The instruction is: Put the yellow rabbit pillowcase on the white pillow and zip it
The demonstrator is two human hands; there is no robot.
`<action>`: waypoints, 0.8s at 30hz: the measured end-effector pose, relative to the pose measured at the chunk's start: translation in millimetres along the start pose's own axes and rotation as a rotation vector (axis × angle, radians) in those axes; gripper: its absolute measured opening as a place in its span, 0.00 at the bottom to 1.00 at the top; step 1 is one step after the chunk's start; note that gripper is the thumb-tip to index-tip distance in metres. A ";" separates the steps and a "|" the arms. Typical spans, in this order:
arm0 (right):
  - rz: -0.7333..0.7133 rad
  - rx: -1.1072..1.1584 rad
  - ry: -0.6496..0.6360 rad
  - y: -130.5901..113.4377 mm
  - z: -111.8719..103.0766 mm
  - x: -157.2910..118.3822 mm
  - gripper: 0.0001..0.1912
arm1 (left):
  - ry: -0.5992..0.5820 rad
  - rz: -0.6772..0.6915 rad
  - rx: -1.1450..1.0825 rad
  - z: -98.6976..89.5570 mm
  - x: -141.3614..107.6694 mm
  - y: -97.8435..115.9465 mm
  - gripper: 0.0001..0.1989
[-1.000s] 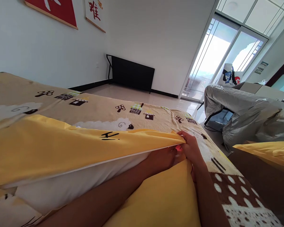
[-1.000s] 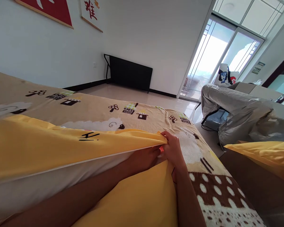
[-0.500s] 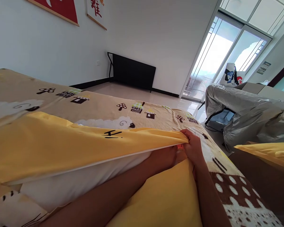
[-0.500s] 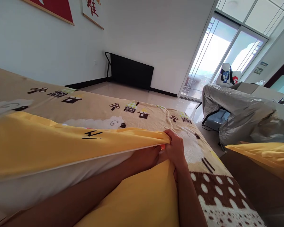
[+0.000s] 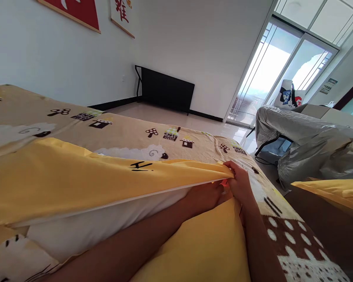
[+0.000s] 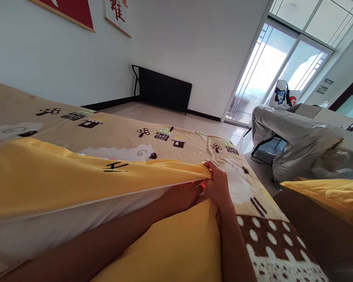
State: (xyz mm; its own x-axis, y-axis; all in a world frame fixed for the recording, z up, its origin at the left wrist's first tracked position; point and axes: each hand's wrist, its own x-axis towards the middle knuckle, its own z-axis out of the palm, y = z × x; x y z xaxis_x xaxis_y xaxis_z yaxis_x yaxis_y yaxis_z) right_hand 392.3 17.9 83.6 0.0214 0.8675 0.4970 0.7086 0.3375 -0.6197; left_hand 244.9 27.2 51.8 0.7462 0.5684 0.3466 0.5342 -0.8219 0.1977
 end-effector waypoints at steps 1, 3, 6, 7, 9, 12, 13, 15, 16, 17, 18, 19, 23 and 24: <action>-0.004 -0.013 -0.024 -0.7 -0.1 0.3 0.18 | 0.004 -0.018 -0.005 1.0 0.0 -0.2 0.18; -0.013 -0.030 -0.079 -2.2 -0.1 0.7 0.15 | 0.024 -0.039 -0.016 3.5 -0.1 -0.7 0.18; -0.015 -0.019 -0.137 -4.6 -0.5 0.6 0.14 | 0.062 -0.037 0.022 7.2 -0.6 -1.5 0.18; -0.014 -0.008 -0.146 -5.4 -0.7 0.5 0.14 | 0.071 -0.032 0.044 8.4 -0.7 -1.8 0.18; -0.012 0.009 -0.150 -6.4 -1.4 0.2 0.15 | 0.091 -0.022 0.067 10.7 -0.6 -2.9 0.18; -0.001 0.025 -0.146 -6.7 -2.0 0.2 0.16 | 0.127 -0.020 0.065 14.2 0.0 -5.6 0.18; 0.005 0.030 -0.148 -6.5 -2.1 0.3 0.16 | 0.132 -0.021 0.061 15.2 0.2 -6.6 0.18; 0.018 0.037 -0.153 -5.8 -2.0 0.4 0.16 | 0.125 -0.011 0.051 15.8 0.4 -7.9 0.18; 0.024 0.036 -0.154 -5.5 -1.9 0.4 0.15 | 0.121 -0.001 0.049 15.3 0.4 -8.0 0.18; 0.028 0.032 -0.155 -5.2 -1.7 0.3 0.15 | 0.119 0.004 0.051 14.2 0.3 -7.7 0.17; 0.030 0.026 -0.154 -4.9 -1.6 0.2 0.15 | 0.122 0.004 0.051 12.7 0.3 -7.1 0.17; 0.032 0.019 -0.153 -4.8 -1.6 0.2 0.14 | 0.128 -0.001 0.043 10.7 0.3 -6.2 0.17; 0.028 -0.035 -0.142 -5.7 -1.8 0.2 0.14 | 0.166 -0.068 -0.092 2.9 0.7 -2.2 0.17; 0.024 -0.047 -0.139 -6.2 -2.0 0.2 0.14 | 0.177 -0.080 -0.126 1.9 0.7 -1.7 0.17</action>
State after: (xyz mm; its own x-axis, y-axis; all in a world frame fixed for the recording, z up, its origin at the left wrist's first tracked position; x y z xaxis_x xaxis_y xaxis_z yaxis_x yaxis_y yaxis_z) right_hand 389.3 15.2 88.8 -0.0570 0.9186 0.3910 0.7416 0.3012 -0.5995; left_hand 245.3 29.1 50.0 0.6163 0.6254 0.4786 0.5267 -0.7792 0.3399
